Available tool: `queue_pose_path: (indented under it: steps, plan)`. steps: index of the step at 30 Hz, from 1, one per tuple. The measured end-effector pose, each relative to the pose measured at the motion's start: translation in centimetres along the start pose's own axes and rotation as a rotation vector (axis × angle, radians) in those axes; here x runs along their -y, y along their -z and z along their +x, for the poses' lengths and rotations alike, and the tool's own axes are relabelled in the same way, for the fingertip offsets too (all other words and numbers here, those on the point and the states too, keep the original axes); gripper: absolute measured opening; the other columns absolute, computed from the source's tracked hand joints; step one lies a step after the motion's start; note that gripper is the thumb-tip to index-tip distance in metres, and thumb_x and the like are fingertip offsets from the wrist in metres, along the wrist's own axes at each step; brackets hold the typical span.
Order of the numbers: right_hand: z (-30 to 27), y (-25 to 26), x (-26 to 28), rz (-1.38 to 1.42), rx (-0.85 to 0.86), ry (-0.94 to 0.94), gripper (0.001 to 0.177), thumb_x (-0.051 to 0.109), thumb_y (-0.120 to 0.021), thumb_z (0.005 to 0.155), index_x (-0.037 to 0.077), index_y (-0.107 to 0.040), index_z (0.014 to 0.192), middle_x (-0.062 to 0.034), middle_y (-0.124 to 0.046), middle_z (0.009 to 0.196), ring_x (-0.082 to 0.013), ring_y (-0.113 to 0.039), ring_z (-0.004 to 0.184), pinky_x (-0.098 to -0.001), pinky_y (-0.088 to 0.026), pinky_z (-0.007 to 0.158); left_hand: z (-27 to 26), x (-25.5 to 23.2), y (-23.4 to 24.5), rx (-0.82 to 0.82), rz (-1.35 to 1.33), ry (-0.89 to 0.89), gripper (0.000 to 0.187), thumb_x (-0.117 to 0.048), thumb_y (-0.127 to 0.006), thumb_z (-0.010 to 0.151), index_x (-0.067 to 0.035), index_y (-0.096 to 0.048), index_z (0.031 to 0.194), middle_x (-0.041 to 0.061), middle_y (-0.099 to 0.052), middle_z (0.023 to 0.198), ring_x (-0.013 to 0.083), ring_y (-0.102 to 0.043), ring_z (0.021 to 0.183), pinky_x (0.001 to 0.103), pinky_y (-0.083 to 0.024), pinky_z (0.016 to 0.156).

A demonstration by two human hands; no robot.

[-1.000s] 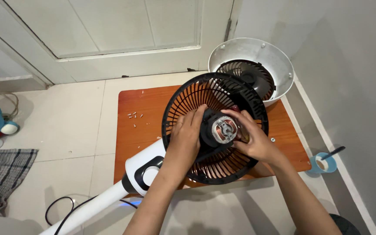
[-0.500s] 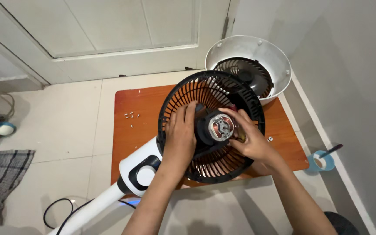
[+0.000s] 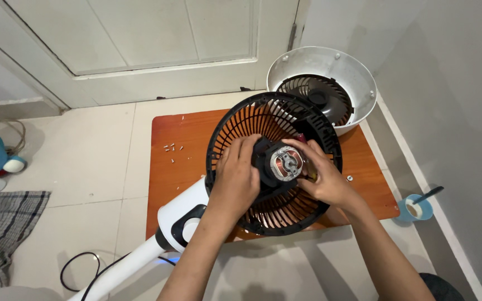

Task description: The person uses a screwdriver to remove screws from the central motor housing of a disassembled standing fan. They loosen and remove multiple screws from the motor mount area while the fan cage and other components rest on a wooden table.

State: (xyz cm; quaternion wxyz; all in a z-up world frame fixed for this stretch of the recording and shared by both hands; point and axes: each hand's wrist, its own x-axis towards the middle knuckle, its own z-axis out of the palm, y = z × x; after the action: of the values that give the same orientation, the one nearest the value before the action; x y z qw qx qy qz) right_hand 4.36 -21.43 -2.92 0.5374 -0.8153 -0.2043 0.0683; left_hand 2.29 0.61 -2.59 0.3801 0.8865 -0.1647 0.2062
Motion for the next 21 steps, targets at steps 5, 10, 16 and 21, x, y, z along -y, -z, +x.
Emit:
queue_pose_path:
  steps: [5, 10, 16, 21]
  plan:
    - [-0.14, 0.03, -0.16, 0.008, 0.002, 0.028, 0.087, -0.018, -0.061, 0.067, 0.014, -0.048, 0.148, -0.0084, -0.045, 0.121, -0.0232, -0.055, 0.122, -0.0295, -0.048, 0.105, -0.08, -0.58, 0.49, -0.025, -0.038, -0.037, 0.052, -0.002, -0.064, 0.087, -0.003, -0.051, 0.137, 0.020, -0.055, 0.131, 0.0394, -0.055, 0.120, 0.047, -0.044, 0.103]
    - [-0.11, 0.30, -0.36, -0.040, 0.007, 0.079, 0.089, -0.017, -0.062, 0.066, 0.013, -0.048, 0.148, -0.0085, -0.047, 0.122, -0.0235, -0.055, 0.123, -0.0309, -0.046, 0.106, -0.07, -0.91, 0.47, -0.088, -0.002, -0.092, 0.053, 0.000, -0.065, 0.087, 0.000, -0.052, 0.138, 0.019, -0.054, 0.134, 0.0396, -0.053, 0.123, 0.046, -0.045, 0.104]
    - [-0.10, 0.35, -0.35, 0.049, 0.021, 0.049, 0.088, -0.017, -0.060, 0.067, 0.014, -0.048, 0.149, -0.0074, -0.046, 0.123, -0.0212, -0.056, 0.119, -0.0296, -0.050, 0.100, -0.02, -0.96, 0.70, -0.156, 0.067, -0.231, 0.040, 0.002, -0.068, 0.087, -0.002, -0.060, 0.125, 0.014, -0.059, 0.129, 0.0368, -0.058, 0.120, 0.045, -0.048, 0.102]
    - [0.03, 0.53, -0.38, -0.033, 0.020, -0.024, 0.089, -0.015, -0.061, 0.067, 0.016, -0.048, 0.149, -0.0064, -0.047, 0.117, -0.0202, -0.058, 0.107, -0.0293, -0.052, 0.088, -0.19, -0.84, 1.14, -0.152, 0.201, -0.265, 0.032, 0.006, -0.068, 0.080, -0.005, -0.067, 0.110, 0.009, -0.063, 0.126, 0.0315, -0.065, 0.116, 0.038, -0.057, 0.088]
